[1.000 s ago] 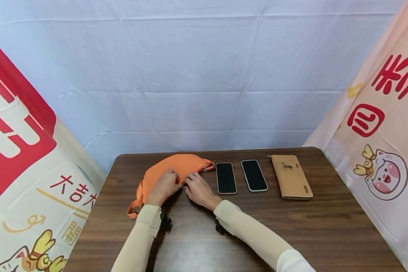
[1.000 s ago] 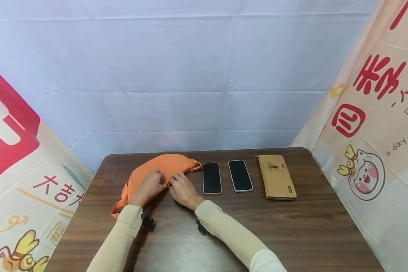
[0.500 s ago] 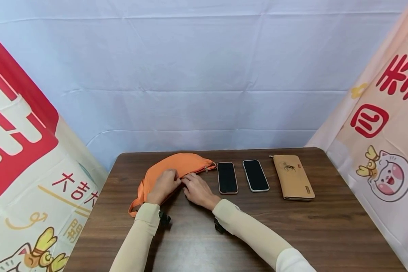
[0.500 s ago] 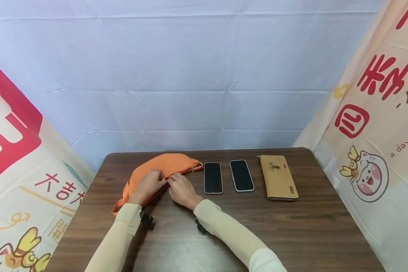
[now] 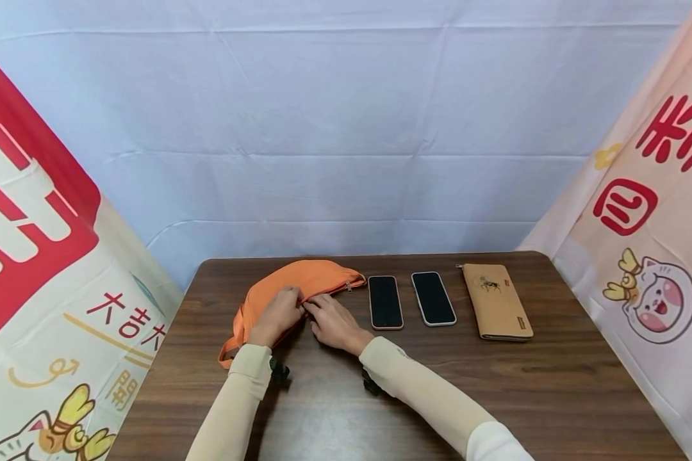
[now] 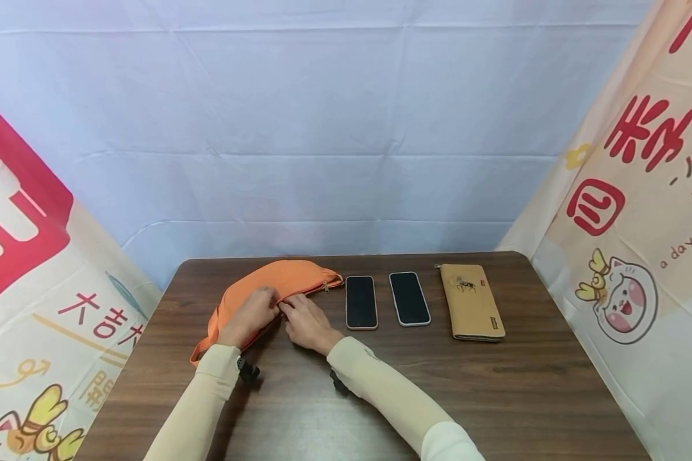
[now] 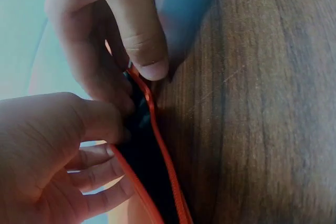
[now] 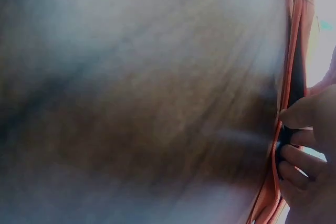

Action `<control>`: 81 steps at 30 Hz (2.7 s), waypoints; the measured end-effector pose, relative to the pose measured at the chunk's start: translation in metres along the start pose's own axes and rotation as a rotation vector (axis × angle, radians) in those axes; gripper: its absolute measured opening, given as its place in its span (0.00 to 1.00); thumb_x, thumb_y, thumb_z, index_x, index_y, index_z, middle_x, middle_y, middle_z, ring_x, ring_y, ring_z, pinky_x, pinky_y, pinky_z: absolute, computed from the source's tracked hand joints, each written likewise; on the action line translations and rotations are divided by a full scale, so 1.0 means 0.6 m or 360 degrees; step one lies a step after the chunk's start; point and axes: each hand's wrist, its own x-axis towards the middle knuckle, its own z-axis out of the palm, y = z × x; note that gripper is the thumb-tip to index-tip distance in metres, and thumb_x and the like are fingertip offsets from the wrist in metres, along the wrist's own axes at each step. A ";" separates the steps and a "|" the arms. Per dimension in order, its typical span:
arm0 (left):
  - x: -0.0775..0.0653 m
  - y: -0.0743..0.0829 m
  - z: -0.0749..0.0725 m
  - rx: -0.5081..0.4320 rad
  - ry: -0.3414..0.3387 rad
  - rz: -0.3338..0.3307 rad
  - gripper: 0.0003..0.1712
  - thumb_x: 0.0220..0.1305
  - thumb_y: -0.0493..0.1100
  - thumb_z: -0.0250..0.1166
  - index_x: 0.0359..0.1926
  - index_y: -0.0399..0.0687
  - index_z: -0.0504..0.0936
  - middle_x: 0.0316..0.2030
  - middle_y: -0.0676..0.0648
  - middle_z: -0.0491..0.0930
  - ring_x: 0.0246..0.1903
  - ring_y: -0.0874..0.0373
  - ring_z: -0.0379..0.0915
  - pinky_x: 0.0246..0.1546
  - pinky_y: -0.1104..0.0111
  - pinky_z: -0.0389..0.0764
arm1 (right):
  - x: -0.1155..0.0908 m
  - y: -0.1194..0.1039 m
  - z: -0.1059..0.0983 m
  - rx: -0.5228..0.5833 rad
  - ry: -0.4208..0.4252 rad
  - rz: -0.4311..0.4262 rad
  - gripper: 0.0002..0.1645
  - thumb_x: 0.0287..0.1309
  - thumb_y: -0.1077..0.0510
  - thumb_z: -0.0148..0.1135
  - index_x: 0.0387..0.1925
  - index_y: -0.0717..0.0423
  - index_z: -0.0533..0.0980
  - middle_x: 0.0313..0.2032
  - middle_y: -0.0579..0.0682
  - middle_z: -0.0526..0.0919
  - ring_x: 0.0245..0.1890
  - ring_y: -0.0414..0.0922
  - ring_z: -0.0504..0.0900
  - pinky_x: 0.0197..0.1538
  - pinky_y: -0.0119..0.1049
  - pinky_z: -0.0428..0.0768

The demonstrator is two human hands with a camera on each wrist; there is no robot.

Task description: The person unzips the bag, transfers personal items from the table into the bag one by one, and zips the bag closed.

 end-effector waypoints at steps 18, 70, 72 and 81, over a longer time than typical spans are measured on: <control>-0.002 -0.006 -0.021 -0.0088 0.0221 0.0038 0.03 0.73 0.36 0.67 0.43 0.41 0.85 0.39 0.43 0.85 0.30 0.55 0.78 0.35 0.60 0.82 | 0.004 -0.005 -0.008 -0.0046 -0.0427 0.0035 0.39 0.82 0.40 0.53 0.81 0.58 0.62 0.80 0.57 0.64 0.81 0.52 0.63 0.82 0.46 0.60; -0.009 0.003 -0.125 -0.0162 0.0668 0.0186 0.02 0.70 0.34 0.67 0.40 0.39 0.84 0.38 0.41 0.82 0.33 0.49 0.78 0.36 0.56 0.83 | 0.008 0.000 -0.023 -0.0045 -0.0498 -0.0001 0.38 0.81 0.40 0.54 0.81 0.52 0.63 0.80 0.55 0.63 0.81 0.52 0.62 0.81 0.47 0.63; -0.008 0.003 -0.124 -0.0155 0.0674 0.0194 0.02 0.69 0.34 0.66 0.39 0.38 0.84 0.38 0.41 0.81 0.33 0.49 0.78 0.36 0.56 0.83 | 0.008 0.002 -0.024 -0.0036 -0.0497 0.0000 0.38 0.81 0.40 0.55 0.81 0.53 0.64 0.80 0.54 0.64 0.81 0.52 0.63 0.81 0.47 0.63; -0.004 0.004 -0.116 -0.0144 0.0662 0.0195 0.02 0.68 0.33 0.67 0.36 0.40 0.83 0.37 0.41 0.81 0.32 0.49 0.78 0.35 0.56 0.83 | 0.008 0.014 -0.022 0.0064 -0.0403 -0.0010 0.32 0.81 0.44 0.57 0.76 0.54 0.71 0.78 0.53 0.69 0.78 0.52 0.68 0.79 0.47 0.67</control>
